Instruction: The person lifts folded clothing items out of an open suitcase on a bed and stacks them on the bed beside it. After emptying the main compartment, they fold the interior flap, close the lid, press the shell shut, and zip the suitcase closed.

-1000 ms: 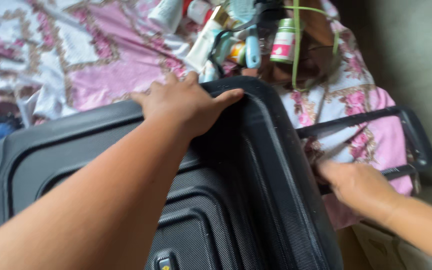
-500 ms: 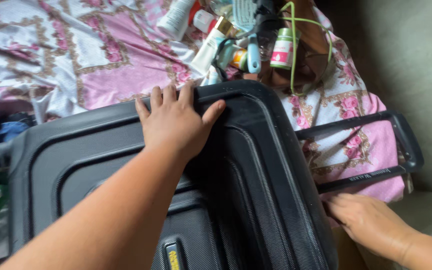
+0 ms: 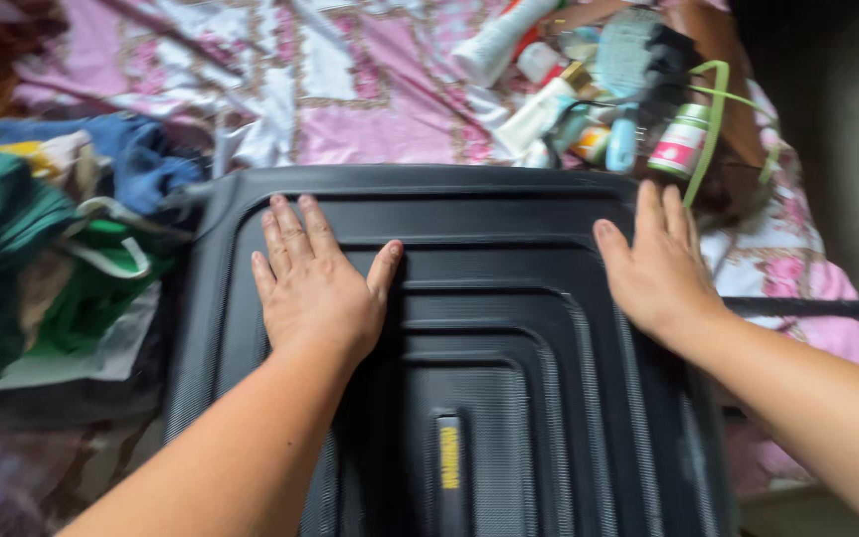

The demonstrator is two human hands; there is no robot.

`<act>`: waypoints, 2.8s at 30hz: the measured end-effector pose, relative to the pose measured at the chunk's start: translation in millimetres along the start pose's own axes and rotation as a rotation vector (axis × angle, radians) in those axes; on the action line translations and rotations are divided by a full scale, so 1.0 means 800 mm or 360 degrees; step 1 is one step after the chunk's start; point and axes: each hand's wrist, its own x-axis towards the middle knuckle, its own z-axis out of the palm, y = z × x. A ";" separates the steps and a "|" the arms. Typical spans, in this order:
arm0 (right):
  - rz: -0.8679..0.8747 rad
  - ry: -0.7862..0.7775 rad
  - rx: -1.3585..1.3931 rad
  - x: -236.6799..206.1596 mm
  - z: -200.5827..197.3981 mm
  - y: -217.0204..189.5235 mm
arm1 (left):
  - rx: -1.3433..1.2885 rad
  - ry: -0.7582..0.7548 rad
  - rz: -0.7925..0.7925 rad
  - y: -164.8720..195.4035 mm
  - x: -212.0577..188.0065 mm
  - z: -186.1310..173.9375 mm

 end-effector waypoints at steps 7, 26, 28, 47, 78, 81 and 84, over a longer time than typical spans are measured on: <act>-0.0130 -0.0308 -0.0352 0.032 0.024 -0.141 | -0.0127 0.0362 0.0131 -0.044 -0.013 0.003; -0.0625 -0.0477 -0.0286 0.089 0.098 -0.338 | -0.2445 -0.0393 -0.0732 -0.168 0.113 0.032; -0.0667 -0.0499 -0.0277 0.092 0.102 -0.356 | -0.2478 -0.0471 -0.0708 -0.172 0.121 0.039; -0.0607 -0.0522 -0.0208 0.098 0.128 -0.446 | -0.2934 -0.0847 -0.0229 -0.185 0.176 0.062; -0.0739 -0.0507 0.0140 0.055 0.056 -0.443 | -0.2402 -0.1464 0.0266 -0.180 0.240 0.021; -0.0762 -0.0511 0.0154 0.055 0.055 -0.443 | -0.2325 -0.1469 0.0297 -0.181 0.244 0.016; -0.0753 -0.0508 0.0097 0.053 0.054 -0.443 | -0.2244 -0.1456 0.0326 -0.179 0.246 0.011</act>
